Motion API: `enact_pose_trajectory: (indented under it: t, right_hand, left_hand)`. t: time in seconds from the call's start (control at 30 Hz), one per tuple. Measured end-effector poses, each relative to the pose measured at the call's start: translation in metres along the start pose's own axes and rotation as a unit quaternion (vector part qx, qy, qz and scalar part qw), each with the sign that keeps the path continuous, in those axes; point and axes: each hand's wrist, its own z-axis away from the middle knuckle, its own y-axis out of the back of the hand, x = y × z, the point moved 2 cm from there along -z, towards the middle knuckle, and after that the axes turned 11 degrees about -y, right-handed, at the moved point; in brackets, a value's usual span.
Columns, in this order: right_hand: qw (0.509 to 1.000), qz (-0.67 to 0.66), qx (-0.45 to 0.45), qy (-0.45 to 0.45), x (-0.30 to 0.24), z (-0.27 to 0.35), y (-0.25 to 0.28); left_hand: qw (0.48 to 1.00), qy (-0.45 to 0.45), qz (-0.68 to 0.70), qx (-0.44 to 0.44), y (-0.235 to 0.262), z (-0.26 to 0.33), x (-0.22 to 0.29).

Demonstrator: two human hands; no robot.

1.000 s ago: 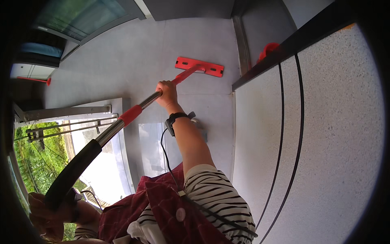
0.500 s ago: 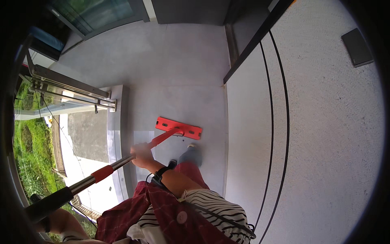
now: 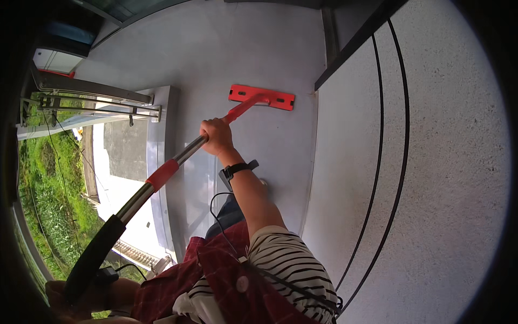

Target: Washing a mop pad in a bucket and then mopping a balcony floor.

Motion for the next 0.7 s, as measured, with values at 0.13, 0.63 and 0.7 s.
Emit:
enact_pose_trajectory:
  t: [0.13,0.63,0.7]
  right_hand:
    - [0.998,-0.039,0.041,0.015,0.097,-0.062,0.036]
    - [0.99,-0.049,0.115,-0.072,0.033,0.16,0.028]
    - [0.991,-0.043,0.1,-0.08,0.01,0.207,0.014]
  left_hand:
    - [0.997,0.01,-0.077,0.007,-0.078,0.06,-0.026]
    - [0.988,0.027,0.152,0.009,0.012,0.041,0.101]
    - [0.963,0.058,0.258,0.052,0.041,0.044,0.132]
